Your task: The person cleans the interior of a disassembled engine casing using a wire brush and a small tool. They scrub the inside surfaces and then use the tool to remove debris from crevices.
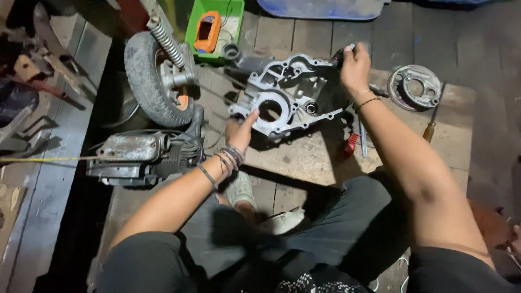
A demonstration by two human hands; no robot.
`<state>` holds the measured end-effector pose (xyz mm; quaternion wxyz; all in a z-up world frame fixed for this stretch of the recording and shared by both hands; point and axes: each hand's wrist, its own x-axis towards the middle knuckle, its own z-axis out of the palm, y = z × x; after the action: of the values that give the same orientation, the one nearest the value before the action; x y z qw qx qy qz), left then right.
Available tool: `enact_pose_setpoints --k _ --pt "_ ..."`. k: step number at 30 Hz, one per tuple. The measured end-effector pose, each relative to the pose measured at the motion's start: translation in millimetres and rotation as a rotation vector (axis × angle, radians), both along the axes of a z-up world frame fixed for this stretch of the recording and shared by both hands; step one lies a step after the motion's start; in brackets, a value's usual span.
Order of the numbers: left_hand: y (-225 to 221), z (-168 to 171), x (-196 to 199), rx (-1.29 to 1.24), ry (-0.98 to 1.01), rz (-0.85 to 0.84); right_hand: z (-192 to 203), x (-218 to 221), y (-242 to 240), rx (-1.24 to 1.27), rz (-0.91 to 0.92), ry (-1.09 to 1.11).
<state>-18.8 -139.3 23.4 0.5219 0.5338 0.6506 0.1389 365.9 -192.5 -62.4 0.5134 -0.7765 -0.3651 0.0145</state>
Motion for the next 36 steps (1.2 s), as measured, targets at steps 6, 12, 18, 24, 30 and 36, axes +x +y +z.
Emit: enact_pose_setpoints --k 6,12,18,24,30,36 --pt "27 35 -5 0.009 -0.027 0.044 9 -39 -18 -0.136 -0.071 0.363" --pt "54 44 -27 0.131 -0.195 -0.04 5 -90 -34 0.18 0.054 0.259" --pt "86 50 -28 0.29 -0.176 -0.106 31 -150 -60 0.119 0.028 0.477" --pt "111 65 -25 0.433 -0.097 -0.295 51 -212 -99 0.041 0.07 0.747" --pt "110 103 -17 0.502 -0.086 -0.471 8 -222 -123 -0.031 0.222 0.748" --pt "102 105 16 0.534 -0.065 -0.668 0 -224 -128 -0.239 0.187 0.774"
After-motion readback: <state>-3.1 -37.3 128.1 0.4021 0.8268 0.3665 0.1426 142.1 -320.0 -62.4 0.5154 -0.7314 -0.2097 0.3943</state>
